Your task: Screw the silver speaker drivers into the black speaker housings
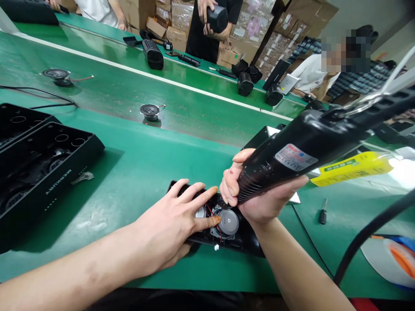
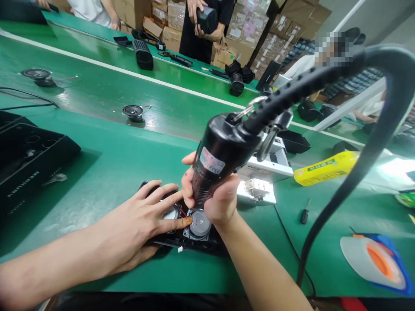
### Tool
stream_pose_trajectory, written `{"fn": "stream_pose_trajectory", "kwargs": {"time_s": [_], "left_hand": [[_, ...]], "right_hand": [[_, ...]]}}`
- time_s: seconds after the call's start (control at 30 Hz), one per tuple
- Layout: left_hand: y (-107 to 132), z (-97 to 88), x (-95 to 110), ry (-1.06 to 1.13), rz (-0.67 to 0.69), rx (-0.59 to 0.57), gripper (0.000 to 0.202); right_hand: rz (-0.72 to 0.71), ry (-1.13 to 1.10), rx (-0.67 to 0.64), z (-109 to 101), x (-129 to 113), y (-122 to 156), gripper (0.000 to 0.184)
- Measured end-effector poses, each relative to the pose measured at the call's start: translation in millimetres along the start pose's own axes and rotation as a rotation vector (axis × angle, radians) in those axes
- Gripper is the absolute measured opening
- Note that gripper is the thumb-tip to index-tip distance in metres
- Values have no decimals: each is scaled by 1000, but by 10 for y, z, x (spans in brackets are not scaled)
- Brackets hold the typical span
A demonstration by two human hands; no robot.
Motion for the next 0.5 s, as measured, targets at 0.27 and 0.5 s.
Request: {"fn": "stream_pose_trajectory", "kwargs": {"time_s": [0.27,0.5], "left_hand": [[115,-231,-76,105,-61,115,75],[6,-369,-380,-169,-90,321,32]], "right_hand": [[-121,-65,98,-55,-281,-65,68],[-341,113,339,-432,-1346,41,39]]}}
Point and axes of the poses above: each hand's wrist, its own y-axis away from the middle knuckle, its own z-axis out of the palm, x = y × z, the point moved 9 cm from there along -y, towards the middle knuckle, and after that the axes turned 10 degrees about -y, right-handed, at the moved point
